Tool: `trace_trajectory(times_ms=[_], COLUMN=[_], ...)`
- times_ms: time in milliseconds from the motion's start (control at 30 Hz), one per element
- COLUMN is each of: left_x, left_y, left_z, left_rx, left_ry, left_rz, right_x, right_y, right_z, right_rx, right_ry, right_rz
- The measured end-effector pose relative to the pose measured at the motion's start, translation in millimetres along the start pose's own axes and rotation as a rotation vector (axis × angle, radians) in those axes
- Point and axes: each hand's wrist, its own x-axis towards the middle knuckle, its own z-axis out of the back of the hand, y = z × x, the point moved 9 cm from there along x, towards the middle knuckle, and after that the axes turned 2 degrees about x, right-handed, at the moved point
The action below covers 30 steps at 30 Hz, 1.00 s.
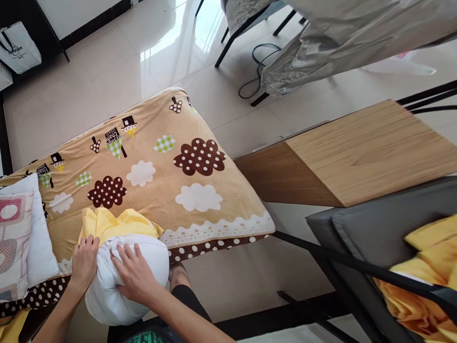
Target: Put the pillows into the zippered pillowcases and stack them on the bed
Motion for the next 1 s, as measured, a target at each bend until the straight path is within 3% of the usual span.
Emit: trace_trajectory(times_ms=[167, 333, 400, 467, 667, 867, 1000], left_x=[-0.3, 12.3, 20.0, 27.2, 33.5, 38.7, 39.9], left_y=[15.6, 37.5, 38.3, 32.4, 3.5, 12.1, 21.1], left_z=[-7.0, -42.4, -44.7, -41.5, -50.0, -61.4, -47.1], left_rx=[-0.008, -0.281, -0.397, -0.363, 0.063, -0.023, -0.12], left_ry=[-0.068, 0.188, 0.212, 0.169, 0.119, 0.006, -0.134], left_rz=[0.01, -0.158, -0.198, -0.204, -0.144, -0.016, 0.054], right_x=[38.1, 46.5, 46.2, 46.6, 45.3, 43.5, 60.4], right_y=[20.3, 23.7, 24.4, 23.4, 14.2, 16.8, 24.3], right_z=[-17.6, -22.7, -23.2, -21.9, -21.9, -31.1, -35.2], right_rx=[-0.147, -0.15, -0.135, -0.125, -0.084, -0.098, -0.179], right_ry=[-0.104, -0.239, -0.25, -0.239, -0.14, -0.196, -0.275], right_rz=[0.046, 0.01, 0.013, 0.021, 0.037, 0.068, 0.098])
